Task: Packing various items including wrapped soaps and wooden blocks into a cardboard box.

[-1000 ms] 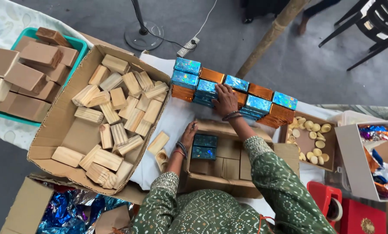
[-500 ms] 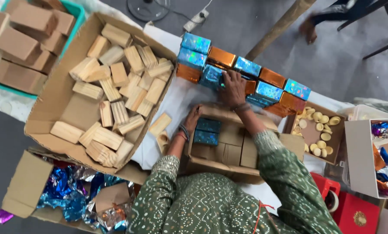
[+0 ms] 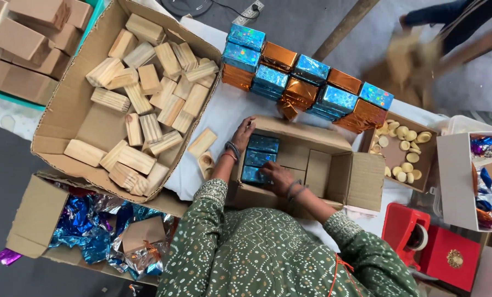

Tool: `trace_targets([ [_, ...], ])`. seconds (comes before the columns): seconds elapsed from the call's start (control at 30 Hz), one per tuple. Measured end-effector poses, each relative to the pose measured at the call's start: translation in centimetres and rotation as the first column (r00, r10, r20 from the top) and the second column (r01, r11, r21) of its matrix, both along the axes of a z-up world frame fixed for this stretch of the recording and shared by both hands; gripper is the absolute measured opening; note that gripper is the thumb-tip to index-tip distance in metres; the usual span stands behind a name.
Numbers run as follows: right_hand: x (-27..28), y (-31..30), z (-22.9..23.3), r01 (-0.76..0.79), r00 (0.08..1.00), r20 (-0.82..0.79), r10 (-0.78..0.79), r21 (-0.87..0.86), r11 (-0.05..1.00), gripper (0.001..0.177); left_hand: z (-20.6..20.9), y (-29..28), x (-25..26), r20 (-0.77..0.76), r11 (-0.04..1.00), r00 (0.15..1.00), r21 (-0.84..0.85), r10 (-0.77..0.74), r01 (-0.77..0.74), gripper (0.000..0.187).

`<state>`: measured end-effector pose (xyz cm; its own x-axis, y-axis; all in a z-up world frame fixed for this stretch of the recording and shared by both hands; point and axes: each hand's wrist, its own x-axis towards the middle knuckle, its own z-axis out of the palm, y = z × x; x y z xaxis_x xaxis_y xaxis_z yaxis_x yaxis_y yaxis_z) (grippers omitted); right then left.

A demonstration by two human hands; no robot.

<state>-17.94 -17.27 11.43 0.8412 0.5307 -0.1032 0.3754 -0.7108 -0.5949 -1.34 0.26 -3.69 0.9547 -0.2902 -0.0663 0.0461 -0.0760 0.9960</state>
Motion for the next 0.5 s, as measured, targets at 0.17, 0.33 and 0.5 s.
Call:
trace_targets([
  [0.17,-0.7,-0.6,-1.2,0.272,0.939,-0.228,-0.258,0.031,0.962,0.054,1.4,0.2,-0.3,-0.01,0.998,1.0,0.055,0.004,-0.004,0.05],
  [0.33,-0.6,-0.1,-5.9,0.413,0.829,-0.311,-0.466,-0.223,0.883,0.055,2.0,0.2,-0.6,-0.002,1.0,1.0,0.03,-0.001,0.001,0.051],
  [0.5,-0.2,-0.4,-8.0,0.365,0.897,-0.182,-0.402,-0.205,0.908,0.044,2.0,0.0,-1.0,-0.027,1.0,0.999,-0.003,0.016,-0.016,0.053],
])
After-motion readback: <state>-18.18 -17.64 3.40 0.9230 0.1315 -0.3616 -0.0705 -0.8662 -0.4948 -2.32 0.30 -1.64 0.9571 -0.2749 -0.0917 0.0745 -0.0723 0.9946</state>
